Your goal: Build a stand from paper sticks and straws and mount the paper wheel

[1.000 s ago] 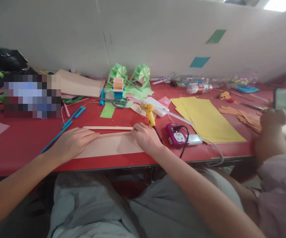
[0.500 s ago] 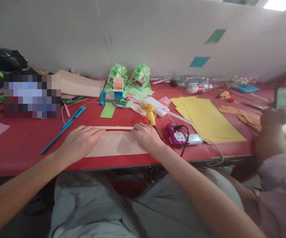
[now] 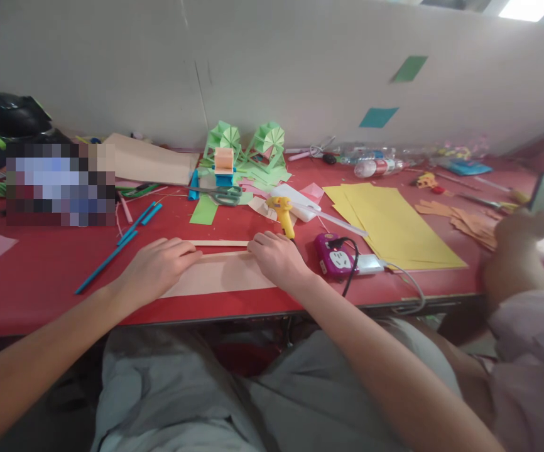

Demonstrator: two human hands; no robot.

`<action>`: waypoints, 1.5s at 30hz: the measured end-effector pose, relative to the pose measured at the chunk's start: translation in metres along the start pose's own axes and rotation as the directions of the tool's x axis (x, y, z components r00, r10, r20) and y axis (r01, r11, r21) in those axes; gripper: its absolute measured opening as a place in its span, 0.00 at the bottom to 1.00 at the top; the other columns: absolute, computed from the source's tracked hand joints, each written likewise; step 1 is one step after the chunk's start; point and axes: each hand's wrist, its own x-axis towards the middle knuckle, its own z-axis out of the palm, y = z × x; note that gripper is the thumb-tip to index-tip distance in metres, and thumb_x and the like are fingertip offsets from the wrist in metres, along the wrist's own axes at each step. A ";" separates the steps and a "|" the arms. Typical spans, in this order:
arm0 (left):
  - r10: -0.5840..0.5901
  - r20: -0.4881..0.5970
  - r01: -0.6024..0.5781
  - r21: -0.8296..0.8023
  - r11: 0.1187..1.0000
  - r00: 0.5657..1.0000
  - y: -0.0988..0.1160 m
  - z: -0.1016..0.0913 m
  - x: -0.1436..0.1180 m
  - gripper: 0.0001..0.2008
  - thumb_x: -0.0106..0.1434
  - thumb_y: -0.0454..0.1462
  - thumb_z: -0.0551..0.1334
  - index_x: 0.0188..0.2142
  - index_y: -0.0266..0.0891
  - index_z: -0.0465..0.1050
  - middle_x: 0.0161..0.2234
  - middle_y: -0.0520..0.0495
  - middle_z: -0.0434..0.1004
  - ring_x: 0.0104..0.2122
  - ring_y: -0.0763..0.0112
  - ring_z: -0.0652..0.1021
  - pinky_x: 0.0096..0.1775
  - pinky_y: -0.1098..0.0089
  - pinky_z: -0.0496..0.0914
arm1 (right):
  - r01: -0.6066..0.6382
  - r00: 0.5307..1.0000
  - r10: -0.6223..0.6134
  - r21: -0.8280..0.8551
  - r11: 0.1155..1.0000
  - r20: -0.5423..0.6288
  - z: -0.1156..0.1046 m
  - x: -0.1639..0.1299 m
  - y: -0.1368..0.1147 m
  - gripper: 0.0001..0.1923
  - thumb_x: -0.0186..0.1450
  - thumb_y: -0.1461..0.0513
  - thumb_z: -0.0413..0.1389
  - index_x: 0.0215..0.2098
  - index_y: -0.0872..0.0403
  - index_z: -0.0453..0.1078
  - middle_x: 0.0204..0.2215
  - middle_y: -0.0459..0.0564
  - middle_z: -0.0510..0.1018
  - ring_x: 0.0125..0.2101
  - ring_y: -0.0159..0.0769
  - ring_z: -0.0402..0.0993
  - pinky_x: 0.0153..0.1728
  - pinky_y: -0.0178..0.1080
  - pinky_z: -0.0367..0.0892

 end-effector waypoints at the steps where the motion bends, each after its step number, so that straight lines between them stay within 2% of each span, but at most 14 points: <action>1: -0.003 0.007 0.003 0.001 1.000 1.000 -0.001 0.001 -0.001 0.14 0.66 0.26 0.56 0.43 0.37 0.79 0.40 0.42 0.81 0.40 0.59 0.79 0.41 0.62 0.71 | 0.008 1.000 -0.008 -0.010 1.000 0.017 0.000 0.000 0.000 0.10 0.68 0.70 0.52 0.37 0.56 0.76 0.35 0.51 0.79 0.36 0.37 0.70 0.35 0.37 0.59; 7: -0.003 -0.030 0.004 0.017 1.000 1.000 -0.008 0.009 -0.010 0.14 0.67 0.26 0.55 0.44 0.37 0.79 0.41 0.42 0.81 0.42 0.59 0.80 0.40 0.63 0.72 | 0.054 0.998 -0.054 -0.014 0.998 0.032 0.000 -0.008 0.000 0.12 0.67 0.71 0.52 0.39 0.55 0.77 0.36 0.51 0.79 0.37 0.37 0.70 0.36 0.37 0.61; 14: 0.011 -0.113 -0.019 -0.062 0.998 0.994 -0.018 0.019 -0.027 0.18 0.67 0.25 0.53 0.48 0.39 0.78 0.45 0.40 0.81 0.45 0.60 0.80 0.38 0.65 0.73 | 0.118 0.989 -0.116 0.019 0.993 -0.087 0.005 -0.021 0.000 0.12 0.68 0.70 0.54 0.43 0.54 0.78 0.42 0.54 0.79 0.39 0.39 0.73 0.40 0.40 0.67; 20: -0.013 -0.019 0.006 -0.327 0.945 1.000 -0.019 -0.002 -0.022 0.13 0.68 0.36 0.56 0.43 0.42 0.81 0.48 0.43 0.81 0.48 0.58 0.79 0.50 0.59 0.72 | 0.086 0.966 -0.040 0.174 0.981 -0.254 -0.004 -0.019 0.004 0.17 0.68 0.71 0.48 0.43 0.53 0.78 0.43 0.54 0.80 0.42 0.39 0.75 0.43 0.40 0.70; 23: -0.003 0.199 0.133 -0.642 0.755 0.980 -0.016 -0.020 -0.009 0.15 0.67 0.48 0.59 0.44 0.43 0.79 0.49 0.46 0.81 0.47 0.60 0.80 0.48 0.62 0.73 | 0.076 0.930 0.052 0.327 0.942 -0.364 -0.011 -0.010 0.004 0.16 0.69 0.70 0.48 0.41 0.52 0.78 0.44 0.53 0.79 0.45 0.39 0.75 0.46 0.42 0.70; 26: -0.026 0.268 0.253 -0.868 0.428 0.963 -0.009 -0.024 0.013 0.19 0.69 0.50 0.56 0.43 0.40 0.78 0.45 0.43 0.82 0.44 0.60 0.80 0.45 0.62 0.75 | 0.069 0.917 0.120 0.446 0.892 -0.381 -0.016 0.002 0.000 0.15 0.69 0.68 0.50 0.38 0.50 0.78 0.44 0.53 0.78 0.46 0.41 0.75 0.47 0.46 0.70; 28: -0.083 0.297 0.307 -0.933 0.185 0.951 -0.004 -0.017 0.032 0.20 0.67 0.51 0.61 0.48 0.39 0.75 0.45 0.42 0.81 0.44 0.60 0.81 0.44 0.61 0.76 | 0.074 0.907 0.150 0.501 0.862 -0.393 -0.018 0.010 -0.004 0.13 0.68 0.67 0.51 0.36 0.49 0.78 0.44 0.53 0.77 0.47 0.42 0.74 0.48 0.48 0.70; 30: -0.021 0.321 0.319 -0.945 -0.070 0.947 0.002 -0.007 0.053 0.22 0.65 0.49 0.64 0.53 0.40 0.72 0.49 0.41 0.79 0.48 0.59 0.80 0.46 0.60 0.76 | 0.083 0.895 0.171 0.530 0.844 -0.412 -0.017 0.018 -0.007 0.13 0.68 0.66 0.51 0.34 0.49 0.78 0.45 0.53 0.77 0.49 0.42 0.73 0.50 0.48 0.68; 32: 0.076 0.300 0.309 -0.921 -0.237 0.951 0.004 0.003 0.071 0.22 0.63 0.46 0.67 0.53 0.39 0.73 0.49 0.41 0.79 0.48 0.60 0.79 0.48 0.59 0.75 | 0.091 0.887 0.177 0.538 0.838 -0.426 -0.015 0.025 -0.009 0.12 0.67 0.65 0.53 0.33 0.48 0.78 0.46 0.52 0.76 0.50 0.42 0.72 0.53 0.50 0.67; 35: 0.082 0.253 0.266 -0.899 -0.349 0.964 0.003 0.014 0.088 0.20 0.58 0.43 0.72 0.47 0.36 0.76 0.43 0.43 0.80 0.44 0.63 0.80 0.47 0.61 0.74 | 0.088 0.888 0.176 0.532 0.842 -0.425 -0.012 0.031 -0.009 0.11 0.67 0.65 0.54 0.38 0.47 0.79 0.53 0.52 0.74 0.55 0.43 0.69 0.55 0.52 0.65; 37: 0.045 0.261 0.257 -0.884 -0.389 0.964 0.000 0.020 0.092 0.19 0.56 0.42 0.73 0.44 0.35 0.77 0.40 0.44 0.80 0.40 0.66 0.80 0.45 0.63 0.74 | 0.067 0.884 0.191 0.520 0.852 -0.426 -0.010 0.033 -0.008 0.14 0.68 0.64 0.55 0.48 0.46 0.77 0.59 0.53 0.70 0.59 0.44 0.66 0.58 0.53 0.63; 41: -0.086 0.350 0.287 -0.865 -0.411 0.933 -0.007 0.028 0.087 0.18 0.55 0.43 0.74 0.40 0.35 0.77 0.36 0.47 0.80 0.34 0.71 0.79 0.40 0.68 0.73 | -0.047 0.851 0.343 0.592 0.805 -0.398 -0.007 0.034 -0.006 0.30 0.66 0.59 0.59 0.65 0.51 0.62 0.65 0.60 0.63 0.65 0.48 0.59 0.62 0.55 0.60; 43: -0.129 0.370 0.290 -0.863 -0.413 0.920 -0.008 0.030 0.084 0.19 0.53 0.44 0.75 0.39 0.35 0.77 0.35 0.47 0.79 0.33 0.71 0.79 0.38 0.69 0.73 | -0.144 0.833 0.481 0.734 0.664 -0.272 -0.005 0.033 -0.005 0.36 0.64 0.55 0.62 0.67 0.53 0.58 0.63 0.63 0.66 0.63 0.51 0.63 0.58 0.55 0.66; 45: -0.133 0.366 0.283 -0.864 -0.417 0.921 -0.007 0.029 0.082 0.19 0.52 0.44 0.75 0.38 0.35 0.77 0.34 0.47 0.79 0.33 0.71 0.79 0.38 0.69 0.73 | -0.241 0.818 0.573 0.870 0.431 -0.057 -0.005 0.032 -0.005 0.37 0.62 0.53 0.63 0.65 0.55 0.58 0.55 0.63 0.74 0.54 0.51 0.73 0.50 0.53 0.73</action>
